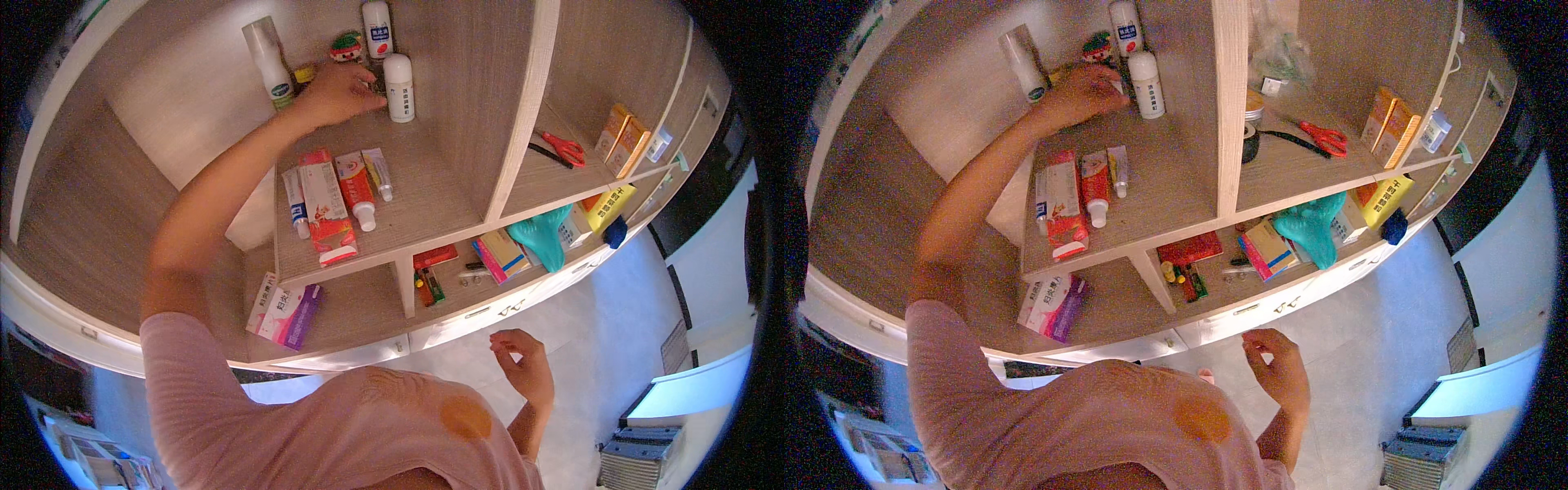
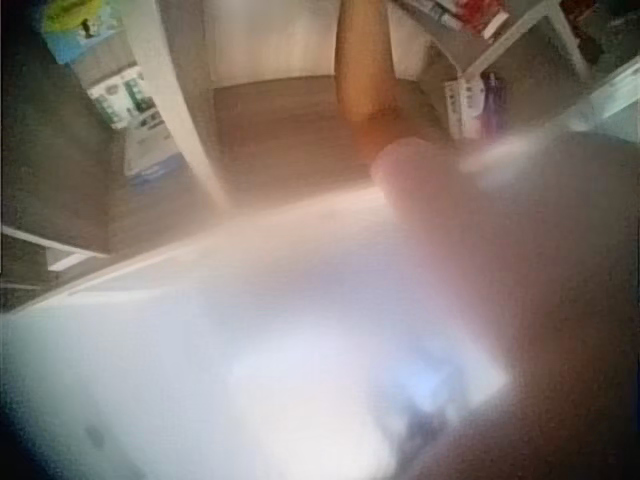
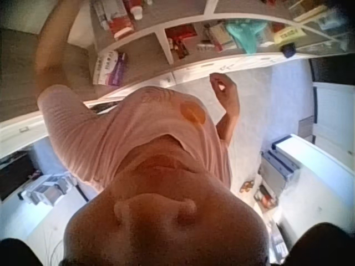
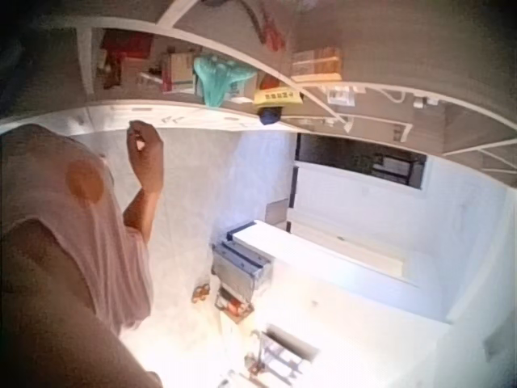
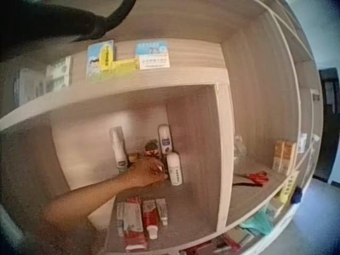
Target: The person organizes a wooden shelving unit by moving various items such as bottles, boxes, and tubes. They wipe the shelves with a cloth and rearrange the items into neat rows and stacks. The person handles multiple objects, including medicine boxes and spray bottles, to tidy the storage space.
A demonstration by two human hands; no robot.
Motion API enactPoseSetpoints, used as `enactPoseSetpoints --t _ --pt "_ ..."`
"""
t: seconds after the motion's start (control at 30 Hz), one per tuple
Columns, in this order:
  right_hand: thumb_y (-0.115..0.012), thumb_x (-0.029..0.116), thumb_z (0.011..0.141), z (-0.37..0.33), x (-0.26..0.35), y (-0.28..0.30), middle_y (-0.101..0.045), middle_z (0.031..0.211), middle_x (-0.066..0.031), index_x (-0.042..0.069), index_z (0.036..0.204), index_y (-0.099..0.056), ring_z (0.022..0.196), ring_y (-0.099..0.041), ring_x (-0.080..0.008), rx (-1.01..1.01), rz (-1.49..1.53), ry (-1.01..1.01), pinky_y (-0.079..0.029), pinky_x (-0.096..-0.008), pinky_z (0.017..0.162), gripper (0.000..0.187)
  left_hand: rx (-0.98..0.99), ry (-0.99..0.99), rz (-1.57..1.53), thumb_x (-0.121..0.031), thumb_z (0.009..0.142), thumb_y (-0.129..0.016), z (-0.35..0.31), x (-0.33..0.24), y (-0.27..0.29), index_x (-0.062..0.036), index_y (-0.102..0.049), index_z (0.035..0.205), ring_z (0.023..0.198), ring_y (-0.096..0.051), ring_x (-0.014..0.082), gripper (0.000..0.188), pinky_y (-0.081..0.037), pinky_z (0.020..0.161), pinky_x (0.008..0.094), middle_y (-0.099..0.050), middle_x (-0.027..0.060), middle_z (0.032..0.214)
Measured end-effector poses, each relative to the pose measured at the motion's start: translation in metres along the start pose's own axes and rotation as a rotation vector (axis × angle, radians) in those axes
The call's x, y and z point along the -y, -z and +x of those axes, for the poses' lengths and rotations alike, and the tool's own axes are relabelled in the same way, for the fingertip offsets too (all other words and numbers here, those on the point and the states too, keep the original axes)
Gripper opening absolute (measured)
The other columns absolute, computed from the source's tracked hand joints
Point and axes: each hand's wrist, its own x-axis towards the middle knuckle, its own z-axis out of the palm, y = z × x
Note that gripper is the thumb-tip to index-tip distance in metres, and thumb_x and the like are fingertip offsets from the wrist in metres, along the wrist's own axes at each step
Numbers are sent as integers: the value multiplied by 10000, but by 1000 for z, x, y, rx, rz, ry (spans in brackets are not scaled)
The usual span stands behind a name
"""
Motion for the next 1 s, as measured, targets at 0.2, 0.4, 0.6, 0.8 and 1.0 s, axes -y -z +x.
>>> enactPoseSetpoints --t 0.2,0.4,0.6,0.8,1.0 --pt "-615 -13 775 -3 8 1 -630 870 -133 -27 918 -613 764 -620 -177 32 -19 17 -498 -268 665 145 -45 22 157 -308 667 -755 14 -3 -31 29 -522 1101 799 -632 227 597 -499 713 313 -642 154 870" --pt "-613 7 783 -14 -3 6 -634 873 -140 -16 924 -619 749 -624 -194 42 -60 24 -504 -278 663 142 -117 45 224 -312 686 -742 16 8 -31 12 -557 1071 813 -626 231 536 -498 724 311 -632 142 929" --pt "-609 9 781 -20 -13 10 -638 875 -139 -4 923 -623 771 -630 -213 74 -40 -10 -501 -291 678 143 -202 -141 1 -309 775 -673 -70 -52 16 -5 -572 1069 943 -575 196 435 -476 786 307 -606 118 1039" --pt "-615 -17 746 18 48 -6 -636 882 -133 19 910 -618 821 -624 -267 166 -4 332 -493 -329 731 169 67 -46 142 -194 785 -659 -182 -79 31 -53 -501 1198 1195 -420 248 464 -331 998 370 -477 138 1247" --pt "-546 -1 795 99 142 -47 -535 1136 -175 11 1093 -550 1037 -534 -346 53 -292 918 -457 -387 851 298 118 -169 342 -345 766 -661 -209 -74 11 -76 -424 1261 1251 -314 374 611 -291 1021 397 -351 240 1321"
